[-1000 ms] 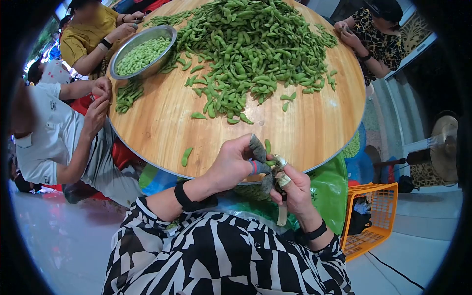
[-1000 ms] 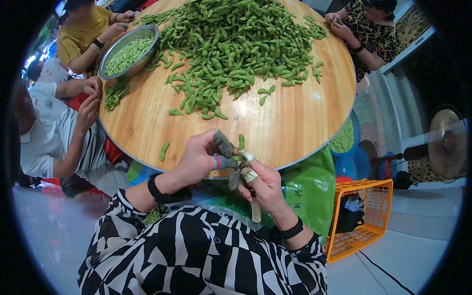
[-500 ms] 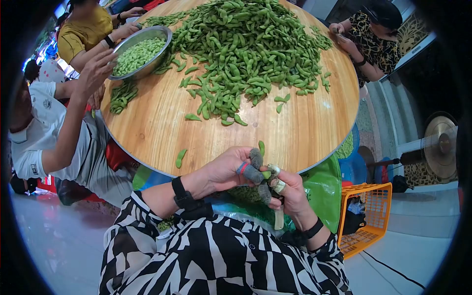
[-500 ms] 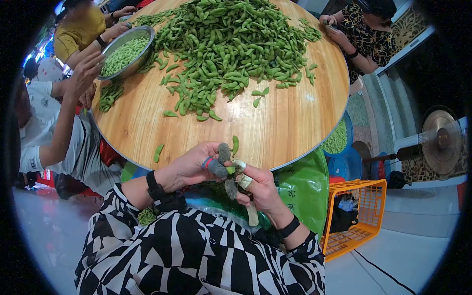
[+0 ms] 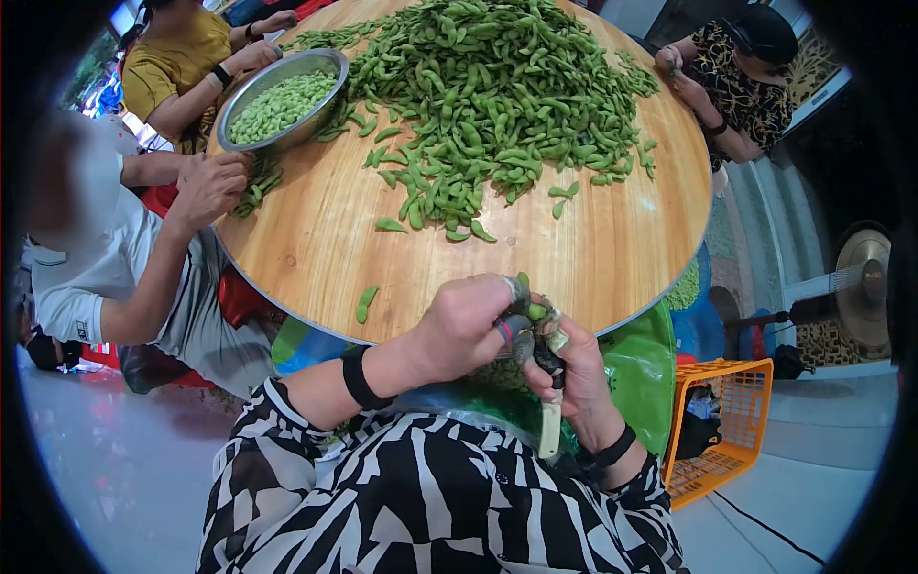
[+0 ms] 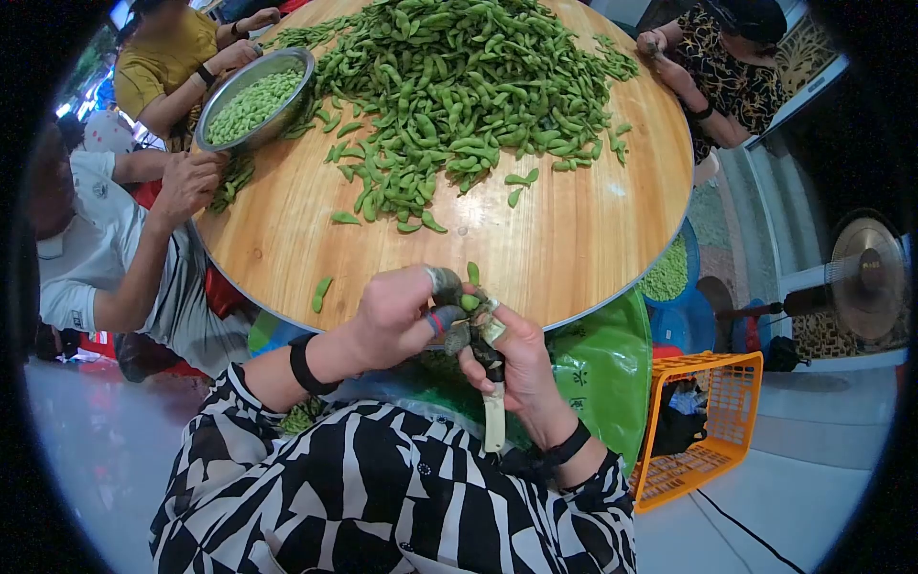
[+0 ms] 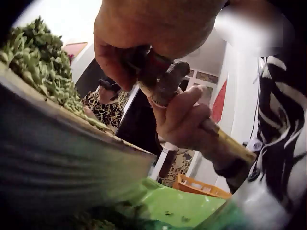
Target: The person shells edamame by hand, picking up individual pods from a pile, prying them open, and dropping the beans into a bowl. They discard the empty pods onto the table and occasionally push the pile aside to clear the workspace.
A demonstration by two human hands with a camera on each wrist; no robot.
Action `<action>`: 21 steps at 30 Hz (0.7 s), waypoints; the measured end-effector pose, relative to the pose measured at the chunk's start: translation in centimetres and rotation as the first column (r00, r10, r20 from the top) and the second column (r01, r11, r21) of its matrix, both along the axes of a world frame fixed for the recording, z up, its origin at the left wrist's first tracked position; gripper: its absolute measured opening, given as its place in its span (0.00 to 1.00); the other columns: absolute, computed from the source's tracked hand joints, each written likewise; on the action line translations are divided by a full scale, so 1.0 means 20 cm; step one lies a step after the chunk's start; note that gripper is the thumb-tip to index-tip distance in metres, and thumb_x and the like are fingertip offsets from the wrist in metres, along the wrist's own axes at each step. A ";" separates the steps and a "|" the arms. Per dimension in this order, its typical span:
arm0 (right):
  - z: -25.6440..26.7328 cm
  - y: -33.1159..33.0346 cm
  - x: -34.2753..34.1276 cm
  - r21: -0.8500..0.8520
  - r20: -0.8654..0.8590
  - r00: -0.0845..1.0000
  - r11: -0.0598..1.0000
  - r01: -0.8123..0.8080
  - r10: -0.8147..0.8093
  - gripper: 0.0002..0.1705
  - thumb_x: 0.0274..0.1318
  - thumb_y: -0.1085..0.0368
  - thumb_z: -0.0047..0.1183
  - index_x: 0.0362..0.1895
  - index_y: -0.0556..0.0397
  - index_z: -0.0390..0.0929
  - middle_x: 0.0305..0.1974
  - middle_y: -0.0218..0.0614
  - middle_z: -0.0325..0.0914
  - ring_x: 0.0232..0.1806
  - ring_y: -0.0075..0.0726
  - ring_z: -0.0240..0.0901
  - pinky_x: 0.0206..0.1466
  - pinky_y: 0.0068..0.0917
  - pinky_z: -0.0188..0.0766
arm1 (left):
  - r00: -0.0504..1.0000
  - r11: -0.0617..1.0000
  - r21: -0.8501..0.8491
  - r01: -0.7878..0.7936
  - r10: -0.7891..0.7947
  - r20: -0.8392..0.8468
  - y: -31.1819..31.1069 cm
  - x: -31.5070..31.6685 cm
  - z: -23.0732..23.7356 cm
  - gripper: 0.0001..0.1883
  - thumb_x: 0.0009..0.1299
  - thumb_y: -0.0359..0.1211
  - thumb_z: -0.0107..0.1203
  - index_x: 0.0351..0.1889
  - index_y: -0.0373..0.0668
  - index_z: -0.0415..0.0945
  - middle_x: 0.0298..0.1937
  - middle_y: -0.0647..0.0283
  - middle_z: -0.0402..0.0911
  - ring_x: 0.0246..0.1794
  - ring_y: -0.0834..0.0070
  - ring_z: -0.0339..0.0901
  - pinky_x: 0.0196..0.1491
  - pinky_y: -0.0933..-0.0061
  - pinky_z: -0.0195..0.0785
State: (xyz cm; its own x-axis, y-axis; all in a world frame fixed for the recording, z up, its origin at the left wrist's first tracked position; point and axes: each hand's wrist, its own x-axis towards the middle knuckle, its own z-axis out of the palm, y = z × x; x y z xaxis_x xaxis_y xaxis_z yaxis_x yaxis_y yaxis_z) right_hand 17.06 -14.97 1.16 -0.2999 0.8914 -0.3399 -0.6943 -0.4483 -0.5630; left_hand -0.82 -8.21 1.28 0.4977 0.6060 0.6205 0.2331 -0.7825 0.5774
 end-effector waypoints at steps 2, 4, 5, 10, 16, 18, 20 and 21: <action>-0.01 -0.01 0.00 0.056 0.069 0.998 0.998 0.000 -0.004 0.24 0.65 0.66 0.43 0.65 0.56 0.64 0.23 0.40 0.71 0.13 0.24 0.62 0.12 0.17 0.56 | 0.994 0.892 -0.445 0.076 -0.036 0.099 0.00 -0.01 0.02 0.09 0.59 0.25 0.62 0.36 0.34 0.76 0.30 0.57 0.80 0.26 0.72 0.78 0.30 0.71 0.70; -0.02 0.00 0.01 0.133 0.226 0.974 0.991 -0.030 0.000 0.23 0.66 0.67 0.43 0.63 0.58 0.67 0.29 0.40 0.74 0.14 0.23 0.64 0.13 0.16 0.57 | 0.972 0.832 -0.535 0.147 -0.022 0.233 0.01 0.02 -0.04 0.07 0.62 0.26 0.60 0.36 0.33 0.76 0.30 0.59 0.81 0.25 0.75 0.77 0.28 0.73 0.69; -0.03 0.00 0.01 0.134 0.226 0.974 0.990 -0.032 0.001 0.23 0.66 0.67 0.43 0.63 0.58 0.67 0.29 0.40 0.74 0.14 0.23 0.64 0.13 0.16 0.57 | 0.932 0.760 -0.609 0.229 0.008 0.361 0.01 0.03 -0.06 0.06 0.64 0.27 0.59 0.35 0.33 0.76 0.29 0.61 0.81 0.24 0.79 0.76 0.26 0.74 0.69; 0.00 0.01 0.01 0.250 0.504 0.858 0.968 -0.034 -0.101 0.18 0.65 0.71 0.42 0.57 0.62 0.71 0.27 0.35 0.75 0.17 0.21 0.66 0.15 0.14 0.58 | 0.940 0.218 -0.926 0.310 0.074 0.332 0.03 -0.02 0.02 0.05 0.67 0.26 0.56 0.38 0.35 0.77 0.29 0.62 0.81 0.22 0.82 0.75 0.22 0.80 0.67; -0.05 0.02 0.02 0.395 0.731 0.619 0.918 -0.041 -0.287 0.12 0.58 0.71 0.54 0.46 0.61 0.74 0.29 0.28 0.74 0.21 0.19 0.65 0.22 0.17 0.61 | 0.980 0.298 -0.937 0.182 0.018 0.196 -0.03 0.01 -0.03 0.08 0.66 0.23 0.54 0.43 0.36 0.76 0.30 0.64 0.81 0.25 0.83 0.74 0.24 0.83 0.66; -0.05 0.03 0.01 0.471 0.752 0.534 0.882 -0.024 -0.387 0.12 0.55 0.71 0.57 0.43 0.60 0.74 0.26 0.27 0.73 0.21 0.19 0.64 0.23 0.18 0.61 | 0.985 0.334 -0.929 0.160 0.006 0.172 -0.05 0.01 -0.03 0.10 0.65 0.22 0.53 0.44 0.36 0.76 0.30 0.65 0.81 0.26 0.83 0.74 0.25 0.82 0.66; -0.04 0.04 0.01 0.550 0.820 0.343 0.794 -0.257 -0.457 0.13 0.50 0.71 0.59 0.40 0.60 0.72 0.22 0.28 0.69 0.22 0.19 0.63 0.24 0.23 0.62 | 0.993 0.621 -0.775 0.115 -0.087 0.078 -0.07 -0.01 -0.01 0.13 0.62 0.20 0.51 0.45 0.35 0.74 0.30 0.62 0.81 0.27 0.79 0.74 0.29 0.78 0.67; -0.01 0.04 0.01 0.528 0.841 0.309 0.798 -0.290 -0.444 0.13 0.46 0.72 0.58 0.37 0.60 0.71 0.21 0.34 0.67 0.20 0.22 0.63 0.24 0.25 0.61 | 0.993 0.621 -0.776 0.113 -0.084 0.077 -0.07 -0.01 0.01 0.13 0.62 0.20 0.51 0.45 0.35 0.74 0.30 0.62 0.81 0.27 0.79 0.74 0.29 0.78 0.67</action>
